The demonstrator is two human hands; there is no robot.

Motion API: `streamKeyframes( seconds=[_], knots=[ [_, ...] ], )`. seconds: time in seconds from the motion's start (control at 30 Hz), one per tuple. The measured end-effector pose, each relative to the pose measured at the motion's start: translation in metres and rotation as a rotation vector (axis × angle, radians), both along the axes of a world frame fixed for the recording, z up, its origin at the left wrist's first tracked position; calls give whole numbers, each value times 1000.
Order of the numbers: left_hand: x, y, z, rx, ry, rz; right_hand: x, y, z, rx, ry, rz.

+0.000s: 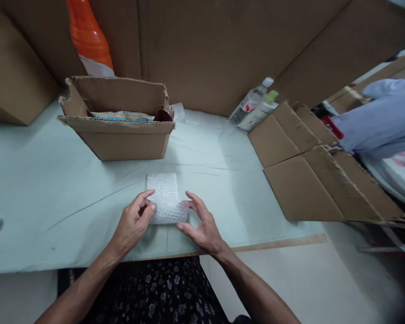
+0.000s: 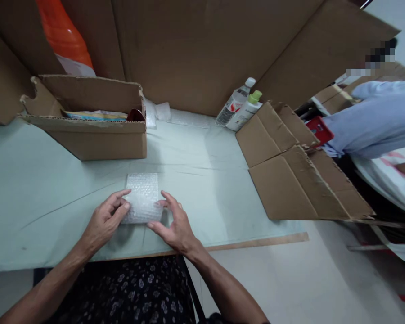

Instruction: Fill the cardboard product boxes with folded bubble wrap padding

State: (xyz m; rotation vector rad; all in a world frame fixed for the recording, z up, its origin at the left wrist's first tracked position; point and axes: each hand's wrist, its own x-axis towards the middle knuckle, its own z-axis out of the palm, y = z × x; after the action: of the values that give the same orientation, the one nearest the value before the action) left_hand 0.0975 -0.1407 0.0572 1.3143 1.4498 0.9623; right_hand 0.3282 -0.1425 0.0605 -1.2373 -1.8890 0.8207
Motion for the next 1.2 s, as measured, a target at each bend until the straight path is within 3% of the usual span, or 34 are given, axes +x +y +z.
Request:
streamKeyframes(
  seconds=[0.1,0.23,0.43,0.5,0.63,0.77,0.87,0.93,1.03,1.13,1.2],
  knots=[
    [-4,-8,1,-2,-39,-33,-13,3,-10,-71,69,-60],
    [-7,-18,-4,69,108,-41,-27,8,-20,-104,41,-39],
    [-5,-17,-15,106,410,5,-23,8,-6,308,-100,-91],
    [-4,-14,-18,138,493,-8,-18,3,1,377,-162,-19],
    [-3,-9,-22,247,577,-38,-16,-4,-2,317,-421,231],
    [-6,-14,-16,491,557,-21,-21,-2,-14,304,-460,195],
    [-10,-23,-9,616,535,-138,-22,2,-15,254,-355,192],
    [-11,-27,-9,589,499,-193,-22,3,-12,177,-295,235],
    [-10,-27,-14,492,488,-140,-21,3,-5,137,-228,186],
    [-8,-17,-21,463,563,-55,-18,1,-1,284,-224,35],
    [-7,-9,-25,468,620,-39,-16,0,-2,356,-284,52]
  ],
)
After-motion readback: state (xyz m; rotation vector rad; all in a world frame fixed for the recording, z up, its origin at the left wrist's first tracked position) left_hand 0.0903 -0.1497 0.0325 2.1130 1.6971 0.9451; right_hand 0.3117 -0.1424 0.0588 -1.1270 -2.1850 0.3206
